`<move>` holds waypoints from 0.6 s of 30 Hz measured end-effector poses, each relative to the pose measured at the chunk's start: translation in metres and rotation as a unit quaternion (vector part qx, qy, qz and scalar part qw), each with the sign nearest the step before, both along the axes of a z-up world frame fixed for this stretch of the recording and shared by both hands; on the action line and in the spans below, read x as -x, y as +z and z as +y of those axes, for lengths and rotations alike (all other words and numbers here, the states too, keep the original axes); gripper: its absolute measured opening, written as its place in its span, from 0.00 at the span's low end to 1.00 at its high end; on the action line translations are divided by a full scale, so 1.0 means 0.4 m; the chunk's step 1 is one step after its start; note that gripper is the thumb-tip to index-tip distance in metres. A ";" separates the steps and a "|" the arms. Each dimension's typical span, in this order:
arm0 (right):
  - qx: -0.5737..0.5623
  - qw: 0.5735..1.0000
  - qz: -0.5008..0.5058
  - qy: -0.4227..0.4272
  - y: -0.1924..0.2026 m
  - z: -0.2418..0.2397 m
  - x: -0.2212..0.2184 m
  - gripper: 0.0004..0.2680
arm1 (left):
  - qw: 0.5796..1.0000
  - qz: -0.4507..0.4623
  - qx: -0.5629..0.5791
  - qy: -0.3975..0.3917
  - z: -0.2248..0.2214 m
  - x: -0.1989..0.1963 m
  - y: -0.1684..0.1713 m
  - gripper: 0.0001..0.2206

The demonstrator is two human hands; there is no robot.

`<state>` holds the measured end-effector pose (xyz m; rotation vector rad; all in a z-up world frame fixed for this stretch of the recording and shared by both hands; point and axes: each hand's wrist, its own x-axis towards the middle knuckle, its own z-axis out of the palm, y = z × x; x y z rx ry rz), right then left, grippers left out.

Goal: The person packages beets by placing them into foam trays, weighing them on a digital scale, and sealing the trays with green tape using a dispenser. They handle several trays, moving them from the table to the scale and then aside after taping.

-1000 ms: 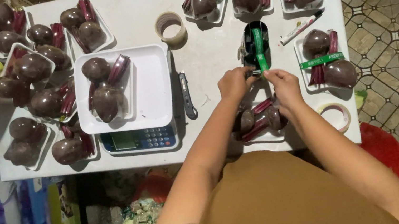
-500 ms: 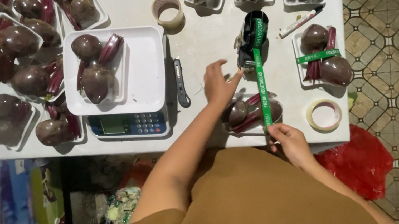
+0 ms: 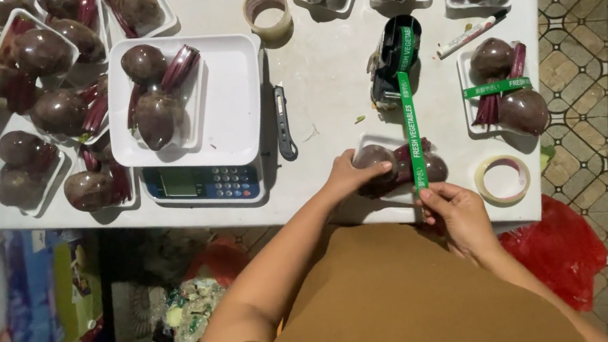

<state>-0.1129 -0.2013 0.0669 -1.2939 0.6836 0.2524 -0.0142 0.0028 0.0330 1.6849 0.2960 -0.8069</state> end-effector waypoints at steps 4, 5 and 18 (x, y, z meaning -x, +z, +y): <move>-0.002 1.000 -0.013 0.008 0.007 0.011 -0.005 0.06 | 1.000 -0.024 0.017 -0.006 -0.026 0.003 0.007 0.46; -0.004 1.000 -0.009 0.019 0.011 0.016 -0.004 0.07 | 1.000 -0.011 0.027 -0.002 -0.034 0.003 -0.002 0.46; -0.068 0.995 -0.041 0.065 0.065 0.040 0.006 0.12 | 0.991 -0.063 0.108 -0.049 0.069 -0.164 -0.075 0.58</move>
